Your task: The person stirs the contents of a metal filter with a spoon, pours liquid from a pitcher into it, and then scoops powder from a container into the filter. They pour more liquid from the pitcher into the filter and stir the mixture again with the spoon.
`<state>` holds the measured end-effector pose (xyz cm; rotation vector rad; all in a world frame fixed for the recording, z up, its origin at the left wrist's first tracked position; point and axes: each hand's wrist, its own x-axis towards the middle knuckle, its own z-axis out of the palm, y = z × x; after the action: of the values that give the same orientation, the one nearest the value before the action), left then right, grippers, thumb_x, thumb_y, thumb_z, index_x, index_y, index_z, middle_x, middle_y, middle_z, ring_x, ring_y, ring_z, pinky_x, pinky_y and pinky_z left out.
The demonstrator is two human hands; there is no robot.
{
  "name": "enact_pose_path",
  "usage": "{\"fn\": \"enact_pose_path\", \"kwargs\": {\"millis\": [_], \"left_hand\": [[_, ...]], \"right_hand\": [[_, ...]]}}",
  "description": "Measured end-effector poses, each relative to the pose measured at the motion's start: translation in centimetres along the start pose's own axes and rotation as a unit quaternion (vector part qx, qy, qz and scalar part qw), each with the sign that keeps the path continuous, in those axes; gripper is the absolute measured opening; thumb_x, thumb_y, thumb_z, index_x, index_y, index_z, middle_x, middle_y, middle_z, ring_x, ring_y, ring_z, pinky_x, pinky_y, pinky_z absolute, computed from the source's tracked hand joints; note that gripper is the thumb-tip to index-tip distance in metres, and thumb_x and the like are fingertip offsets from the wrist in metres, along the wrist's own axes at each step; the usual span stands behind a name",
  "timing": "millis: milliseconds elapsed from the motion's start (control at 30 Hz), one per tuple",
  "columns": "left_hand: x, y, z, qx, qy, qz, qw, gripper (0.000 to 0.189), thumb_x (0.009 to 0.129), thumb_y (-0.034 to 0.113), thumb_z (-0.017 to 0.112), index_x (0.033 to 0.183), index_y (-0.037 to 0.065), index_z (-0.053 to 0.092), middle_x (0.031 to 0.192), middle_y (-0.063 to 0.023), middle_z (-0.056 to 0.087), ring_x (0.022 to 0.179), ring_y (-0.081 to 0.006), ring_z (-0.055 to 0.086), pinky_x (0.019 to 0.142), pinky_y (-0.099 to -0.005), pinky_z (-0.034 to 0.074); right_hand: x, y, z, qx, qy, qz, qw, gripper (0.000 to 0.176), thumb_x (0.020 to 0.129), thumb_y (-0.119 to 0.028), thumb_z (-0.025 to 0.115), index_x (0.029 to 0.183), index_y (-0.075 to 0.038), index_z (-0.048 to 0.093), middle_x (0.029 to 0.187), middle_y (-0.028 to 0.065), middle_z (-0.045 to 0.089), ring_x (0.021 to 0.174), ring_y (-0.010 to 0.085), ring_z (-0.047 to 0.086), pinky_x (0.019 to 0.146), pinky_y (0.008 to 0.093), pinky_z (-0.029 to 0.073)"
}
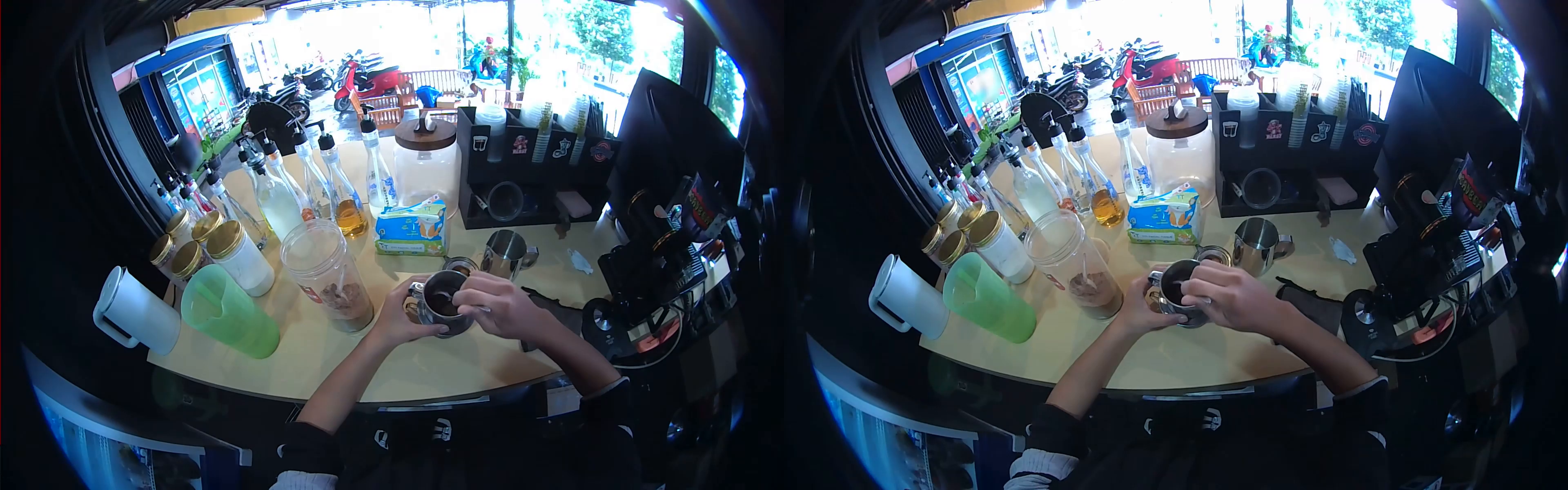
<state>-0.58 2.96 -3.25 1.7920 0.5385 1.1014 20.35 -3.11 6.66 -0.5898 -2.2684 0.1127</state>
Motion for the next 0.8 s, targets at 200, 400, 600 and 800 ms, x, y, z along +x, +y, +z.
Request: {"fn": "enact_pose_path", "kwargs": {"millis": [200,400,600,800], "left_hand": [[0.07,0.23,0.04,0.009,0.001,0.012,1.000,0.077,0.055,0.022,0.091,0.120,0.002,0.056,0.114,-0.0098,0.064,0.106,-0.0179,0.061,0.096,-0.0333,0.046],[-0.05,-0.02,0.04,0.006,0.000,0.012,1.000,0.077,0.055,0.023,0.091,0.121,0.002,0.056,0.114,-0.0096,0.064,0.106,-0.0176,0.061,0.096,-0.0331,0.046],[-0.01,-0.06,0.02,0.005,0.003,0.011,1.000,0.078,0.055,0.023,0.091,0.121,0.002,0.056,0.114,-0.0100,0.064,0.107,-0.0181,0.061,0.096,-0.0334,0.046],[0.08,0.07,0.00,0.009,0.003,0.023,1.000,0.079,0.055,0.023,0.092,0.122,0.001,0.056,0.115,-0.0106,0.064,0.108,-0.0185,0.061,0.097,-0.0338,0.046]], "right_hand": [[0.10,0.38,-0.22,-0.030,-0.002,0.008,1.000,0.013,0.083,-0.009,0.068,0.090,-0.003,0.059,0.080,0.0092,0.054,0.075,0.0270,0.058,0.066,0.0373,0.049],[-0.01,0.54,-0.57,-0.042,-0.020,0.013,0.999,0.013,0.084,-0.010,0.067,0.091,-0.003,0.059,0.082,0.0093,0.055,0.076,0.0272,0.058,0.068,0.0386,0.049],[0.01,0.39,-0.76,-0.016,-0.029,0.032,0.999,0.013,0.084,-0.009,0.067,0.091,-0.003,0.059,0.083,0.0093,0.055,0.078,0.0280,0.057,0.070,0.0382,0.049],[0.07,0.51,-0.91,-0.003,-0.022,0.021,1.000,0.013,0.084,-0.009,0.067,0.091,-0.003,0.058,0.082,0.0094,0.055,0.077,0.0276,0.057,0.068,0.0384,0.049]]}}
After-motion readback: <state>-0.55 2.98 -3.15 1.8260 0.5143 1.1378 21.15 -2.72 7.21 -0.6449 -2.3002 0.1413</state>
